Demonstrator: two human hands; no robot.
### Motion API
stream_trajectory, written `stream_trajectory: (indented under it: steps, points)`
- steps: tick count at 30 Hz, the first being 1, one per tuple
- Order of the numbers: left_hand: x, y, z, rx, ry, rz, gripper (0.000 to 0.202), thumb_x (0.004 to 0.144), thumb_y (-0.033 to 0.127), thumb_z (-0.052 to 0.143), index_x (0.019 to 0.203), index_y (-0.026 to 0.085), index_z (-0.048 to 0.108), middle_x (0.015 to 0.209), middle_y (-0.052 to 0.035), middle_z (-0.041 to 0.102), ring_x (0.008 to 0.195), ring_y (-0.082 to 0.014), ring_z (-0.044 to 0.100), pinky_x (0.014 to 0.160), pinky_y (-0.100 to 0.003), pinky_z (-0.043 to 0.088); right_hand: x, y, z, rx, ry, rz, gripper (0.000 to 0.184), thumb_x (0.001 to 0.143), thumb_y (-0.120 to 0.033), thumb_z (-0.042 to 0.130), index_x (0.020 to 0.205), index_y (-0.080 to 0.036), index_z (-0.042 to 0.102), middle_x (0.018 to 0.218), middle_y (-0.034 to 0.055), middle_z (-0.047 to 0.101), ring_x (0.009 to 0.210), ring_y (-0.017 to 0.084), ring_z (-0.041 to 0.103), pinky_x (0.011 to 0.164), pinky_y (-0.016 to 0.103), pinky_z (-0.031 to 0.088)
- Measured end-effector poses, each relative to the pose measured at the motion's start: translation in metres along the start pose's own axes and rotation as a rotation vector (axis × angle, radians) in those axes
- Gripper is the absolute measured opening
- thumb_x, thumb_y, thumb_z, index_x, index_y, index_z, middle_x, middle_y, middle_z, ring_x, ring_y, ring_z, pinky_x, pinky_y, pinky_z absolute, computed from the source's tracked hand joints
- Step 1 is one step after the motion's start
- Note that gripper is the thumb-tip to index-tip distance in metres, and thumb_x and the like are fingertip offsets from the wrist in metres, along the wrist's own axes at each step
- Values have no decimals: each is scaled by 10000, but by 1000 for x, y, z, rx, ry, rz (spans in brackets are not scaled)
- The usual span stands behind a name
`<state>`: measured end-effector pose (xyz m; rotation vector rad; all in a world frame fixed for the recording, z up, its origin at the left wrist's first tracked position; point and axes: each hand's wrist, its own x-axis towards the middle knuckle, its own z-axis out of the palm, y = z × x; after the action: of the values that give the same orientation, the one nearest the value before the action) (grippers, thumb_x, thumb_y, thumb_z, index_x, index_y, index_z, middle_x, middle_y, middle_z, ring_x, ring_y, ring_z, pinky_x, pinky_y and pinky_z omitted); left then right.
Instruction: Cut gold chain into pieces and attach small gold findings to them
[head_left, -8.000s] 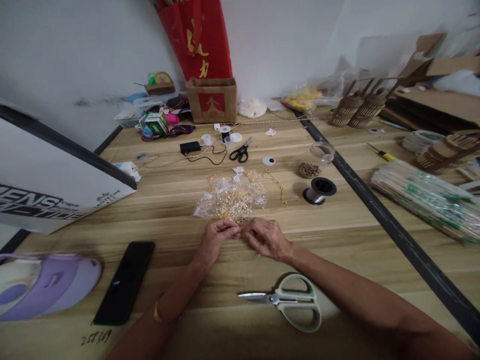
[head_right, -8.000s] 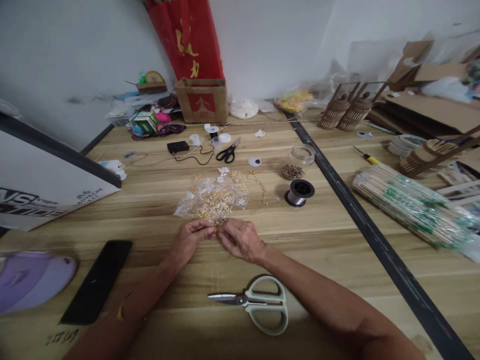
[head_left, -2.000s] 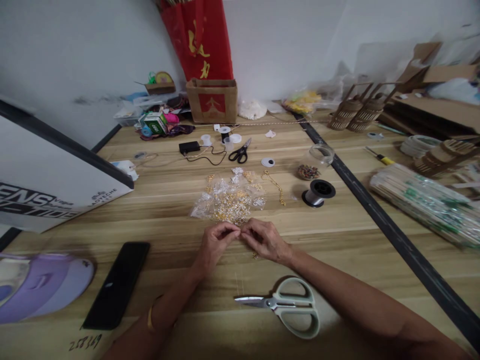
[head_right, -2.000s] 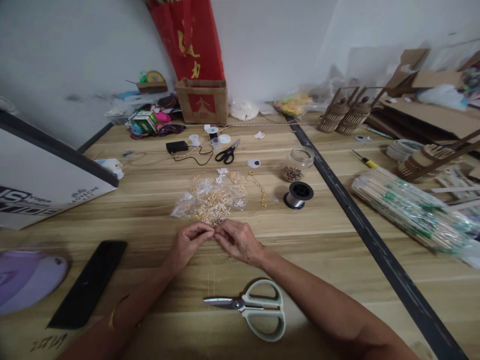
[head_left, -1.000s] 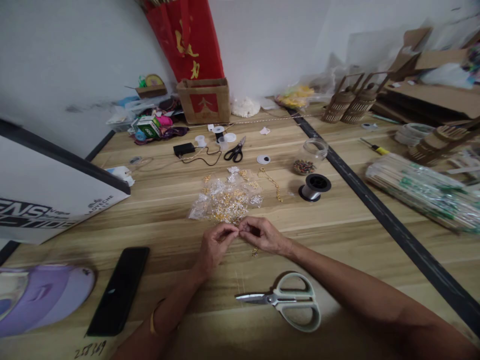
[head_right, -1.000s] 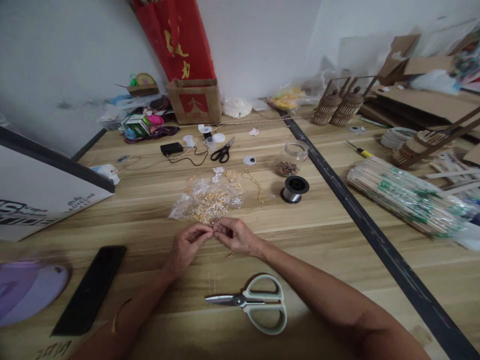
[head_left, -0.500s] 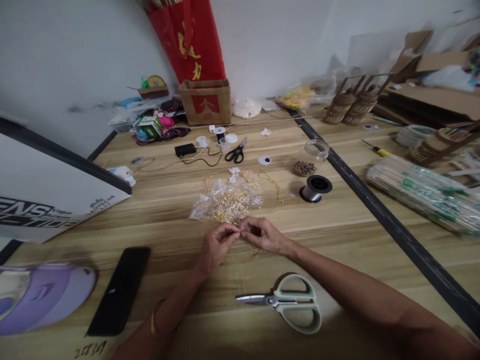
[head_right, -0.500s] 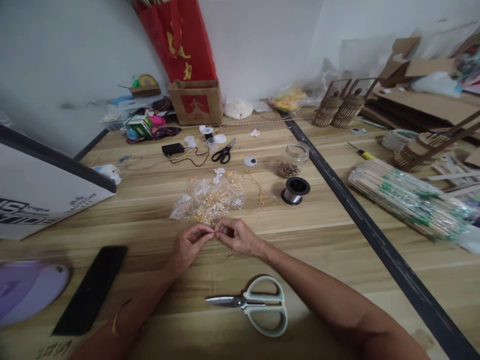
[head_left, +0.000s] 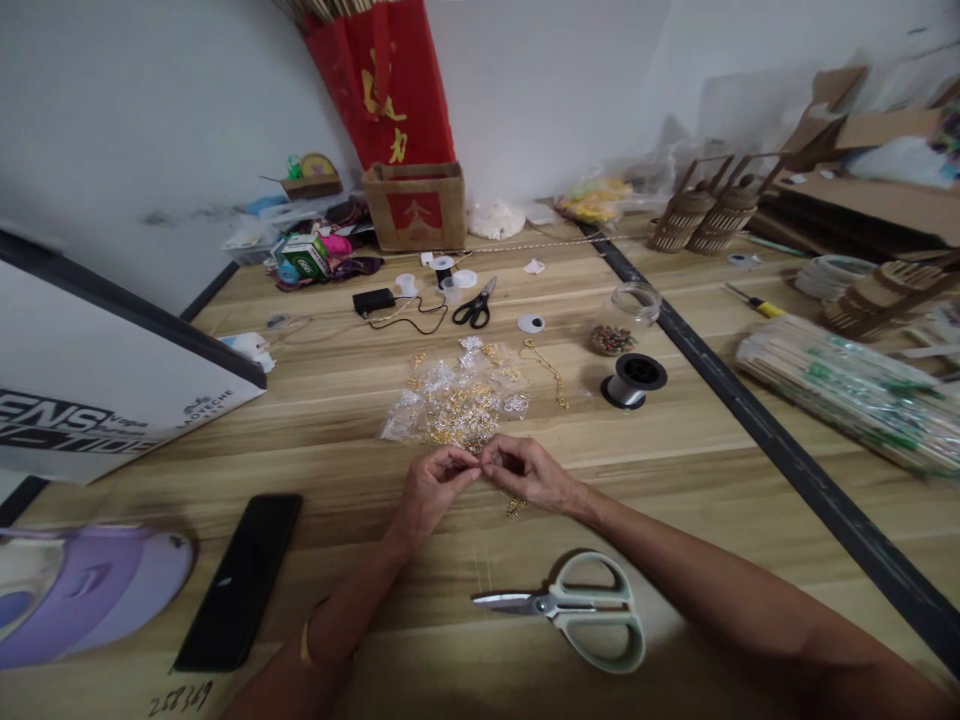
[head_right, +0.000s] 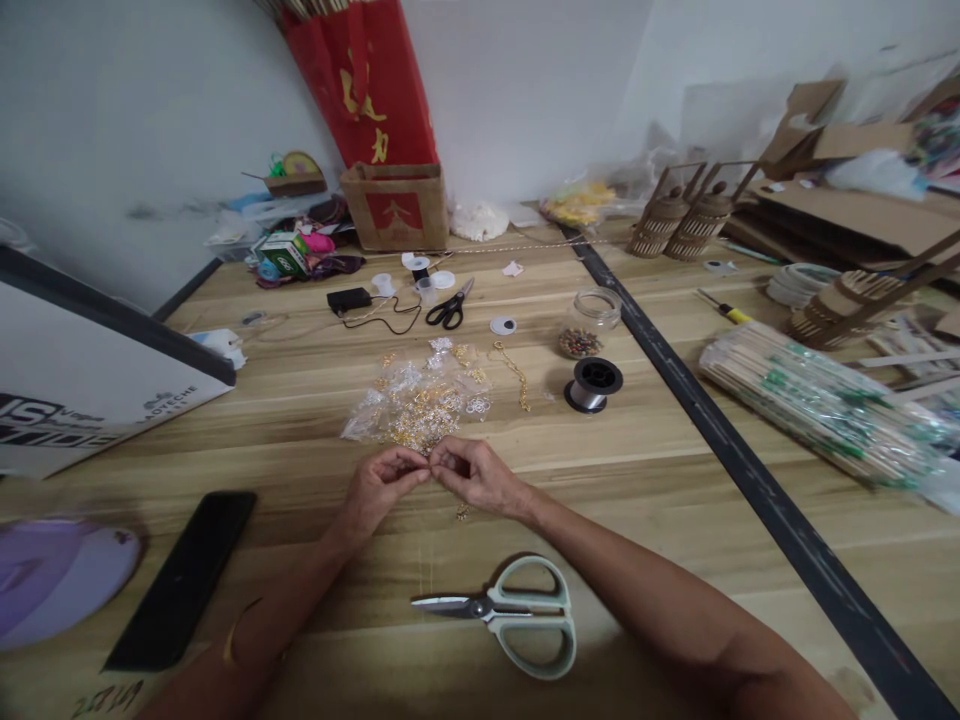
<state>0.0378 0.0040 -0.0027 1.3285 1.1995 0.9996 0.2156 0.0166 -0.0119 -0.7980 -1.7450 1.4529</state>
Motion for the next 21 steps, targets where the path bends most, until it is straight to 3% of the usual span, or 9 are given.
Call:
stream_trajectory:
  steps: [10,21]
  points:
    - [1,-1,-1,-23,19,-30,104,611,185,732,693,140,685,669,-18,693,614,-125,615,605,-210,481,-1,0,0,-38,25,-28,241,867,-384,527,835,-145,541,660,-20,446,582,94,372,528,215,293]
    - [1,3,-2,-22,25,-47,112,615,216,736,683,142,688,644,-11,682,603,-125,605,593,-210,471,0,-9,-3,54,-68,52,304,869,-448,509,825,-148,508,639,-41,397,566,84,332,506,206,257]
